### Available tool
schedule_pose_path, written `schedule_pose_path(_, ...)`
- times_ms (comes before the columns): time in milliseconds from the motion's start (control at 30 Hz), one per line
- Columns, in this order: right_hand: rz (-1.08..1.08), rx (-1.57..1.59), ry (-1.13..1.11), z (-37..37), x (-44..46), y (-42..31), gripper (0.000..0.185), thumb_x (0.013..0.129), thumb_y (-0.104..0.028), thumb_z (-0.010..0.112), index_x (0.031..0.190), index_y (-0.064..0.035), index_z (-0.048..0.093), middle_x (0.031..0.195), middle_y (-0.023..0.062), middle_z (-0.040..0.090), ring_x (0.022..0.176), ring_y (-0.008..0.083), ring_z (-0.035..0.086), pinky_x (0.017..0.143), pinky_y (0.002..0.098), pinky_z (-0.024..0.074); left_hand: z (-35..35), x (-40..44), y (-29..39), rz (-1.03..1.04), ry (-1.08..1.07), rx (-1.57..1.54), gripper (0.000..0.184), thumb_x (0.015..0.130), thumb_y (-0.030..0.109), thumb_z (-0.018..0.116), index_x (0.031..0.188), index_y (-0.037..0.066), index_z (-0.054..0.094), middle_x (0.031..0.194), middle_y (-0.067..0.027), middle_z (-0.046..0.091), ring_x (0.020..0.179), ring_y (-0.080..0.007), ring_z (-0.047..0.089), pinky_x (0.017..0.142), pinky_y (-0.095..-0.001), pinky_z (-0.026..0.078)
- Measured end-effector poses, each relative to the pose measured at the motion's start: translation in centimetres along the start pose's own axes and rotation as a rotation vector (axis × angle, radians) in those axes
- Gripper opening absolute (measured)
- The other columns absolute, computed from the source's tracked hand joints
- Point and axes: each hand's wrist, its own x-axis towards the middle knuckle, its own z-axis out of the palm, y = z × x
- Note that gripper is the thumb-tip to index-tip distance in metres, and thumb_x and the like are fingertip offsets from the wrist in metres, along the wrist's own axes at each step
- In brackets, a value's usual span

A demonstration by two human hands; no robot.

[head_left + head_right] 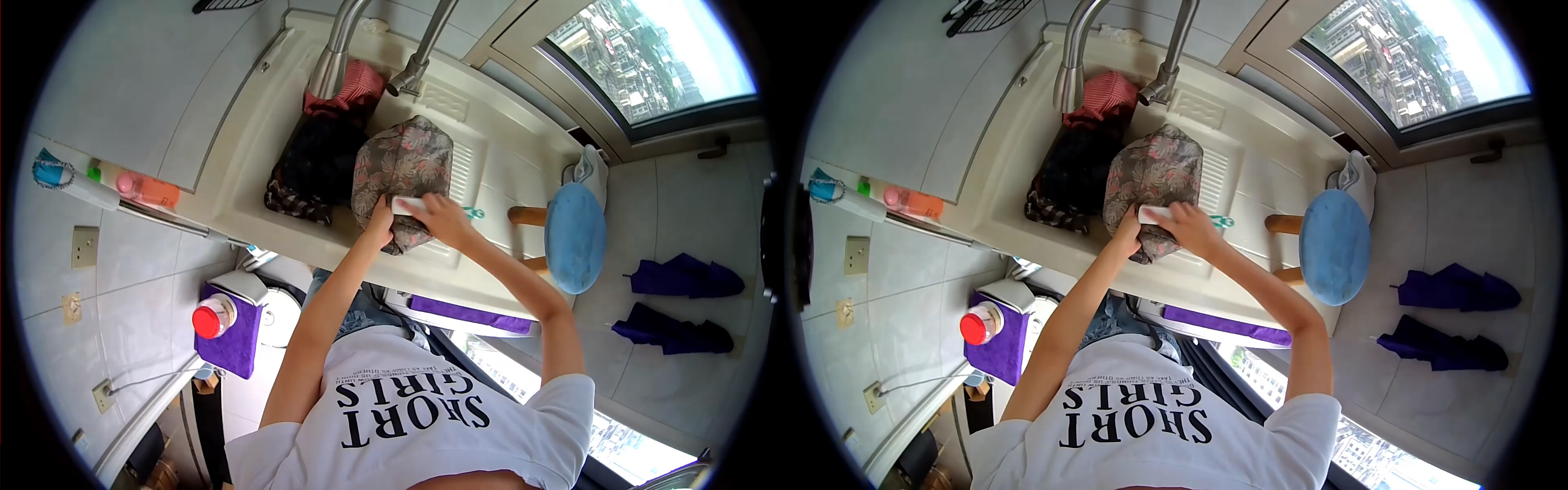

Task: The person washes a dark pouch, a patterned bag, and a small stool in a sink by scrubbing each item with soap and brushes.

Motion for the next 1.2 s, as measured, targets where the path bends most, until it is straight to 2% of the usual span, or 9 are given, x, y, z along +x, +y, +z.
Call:
schedule_pose_path(33, -0.164, -0.084, 0.113, 2.8, 0.0, 0.9, 0.041, 0.073, -0.012, 0.050, 0.113, -0.0186, 0.046, 0.091, 0.0126, 0.047, 0.073, 0.0275, 0.052, 0.058, 0.0375, 0.0444, -0.3, 0.5, -0.4, 0.001, 0.019, 0.043, 0.039, 0.087, 0.023, 0.047, 0.121, 0.010, 0.033, 0.112, -0.0063, 0.046, 0.103, -0.0194, 0.043, 0.083, -0.0352, 0.038)
schedule_pose_path(167, 0.332, -0.173, -0.077, 1.0, 5.7, 8.4, 0.053, 0.075, -0.013, 0.047, 0.126, -0.0232, 0.033, 0.093, 0.0148, 0.047, 0.071, 0.0268, 0.055, 0.059, 0.0368, 0.0472, 0.4, -0.8, 0.8, -0.004, -0.031, 0.102, 0.041, 0.087, 0.019, 0.047, 0.123, 0.009, 0.031, 0.115, -0.0084, 0.045, 0.104, -0.0207, 0.043, 0.082, -0.0349, 0.039)
schedule_pose_path(367, -0.011, -0.099, -0.254, 3.0, 3.9, 5.1, 0.062, 0.076, -0.011, 0.046, 0.132, -0.0225, 0.021, 0.086, 0.0134, 0.049, 0.058, 0.0261, 0.057, 0.046, 0.0361, 0.0473, -1.4, 3.3, -0.6, 0.179, 0.034, 0.235, 0.045, 0.085, 0.015, 0.048, 0.124, 0.002, 0.031, 0.119, -0.0139, 0.043, 0.106, -0.0218, 0.043, 0.087, -0.0300, 0.036)
schedule_pose_path(633, 0.225, -0.053, -0.326, 3.2, 0.5, 1.8, 0.070, 0.077, -0.007, 0.043, 0.135, -0.0217, 0.006, 0.112, 0.0285, 0.040, 0.055, 0.0368, 0.057, 0.043, 0.0401, 0.0477, 1.1, -0.3, 7.1, 0.358, -0.066, 1.434, 0.041, 0.080, 0.017, 0.052, 0.119, 0.005, 0.044, 0.117, -0.0168, 0.045, 0.103, -0.0340, 0.043, 0.083, -0.0353, 0.038)
schedule_pose_path(733, 0.106, -0.094, -0.220, 3.1, -0.3, 2.4, 0.070, 0.077, -0.008, 0.044, 0.135, -0.0191, 0.008, 0.107, 0.0275, 0.044, 0.052, 0.0318, 0.057, 0.043, 0.0378, 0.0476, 1.6, -2.3, 5.5, 1.285, 0.590, 1.766, 0.040, 0.073, 0.016, 0.057, 0.111, 0.007, 0.050, 0.098, -0.0085, 0.048, 0.098, -0.0256, 0.043, 0.084, -0.0404, 0.036)
schedule_pose_path(833, 0.352, -0.074, -0.202, 3.5, 3.0, 4.8, 0.066, 0.076, -0.009, 0.046, 0.134, -0.0183, 0.015, 0.097, 0.0218, 0.048, 0.054, 0.0314, 0.057, 0.044, 0.0390, 0.0469, 0.6, -4.8, 0.5, 1.166, 0.060, 1.662, 0.042, 0.072, 0.012, 0.052, 0.112, 0.003, 0.047, 0.110, -0.0129, 0.045, 0.106, -0.0251, 0.040, 0.091, -0.0391, 0.033)
schedule_pose_path(900, 0.348, -0.090, -0.109, 3.8, 4.3, 4.5, 0.062, 0.077, -0.008, 0.043, 0.133, -0.0174, 0.017, 0.094, 0.0195, 0.048, 0.052, 0.0303, 0.057, 0.042, 0.0377, 0.0464, -1.1, -6.3, -1.6, 1.183, 0.102, 1.637, 0.041, 0.071, 0.010, 0.051, 0.112, 0.003, 0.047, 0.113, -0.0128, 0.045, 0.110, -0.0257, 0.038, 0.094, -0.0389, 0.031)
schedule_pose_path(1000, -0.262, -0.078, -0.262, 4.3, 2.8, 2.1, 0.057, 0.080, -0.012, 0.042, 0.132, -0.0213, 0.020, 0.093, 0.0177, 0.048, 0.050, 0.0285, 0.056, 0.038, 0.0357, 0.0454, -2.6, -6.3, -1.8, 1.203, 0.128, 1.624, 0.040, 0.071, 0.006, 0.049, 0.111, 0.003, 0.048, 0.119, -0.0116, 0.043, 0.117, -0.0265, 0.034, 0.098, -0.0387, 0.027)
schedule_pose_path(1200, 0.039, -0.138, -0.193, 5.2, 9.2, 7.7, 0.055, 0.082, -0.016, 0.042, 0.131, -0.0223, 0.020, 0.097, 0.0175, 0.046, 0.056, 0.0300, 0.057, 0.042, 0.0375, 0.0474, -2.8, -6.4, -2.3, 1.132, 0.046, 1.574, 0.040, 0.072, 0.002, 0.050, 0.112, 0.003, 0.049, 0.121, -0.0088, 0.041, 0.118, -0.0266, 0.032, 0.100, -0.0405, 0.026)
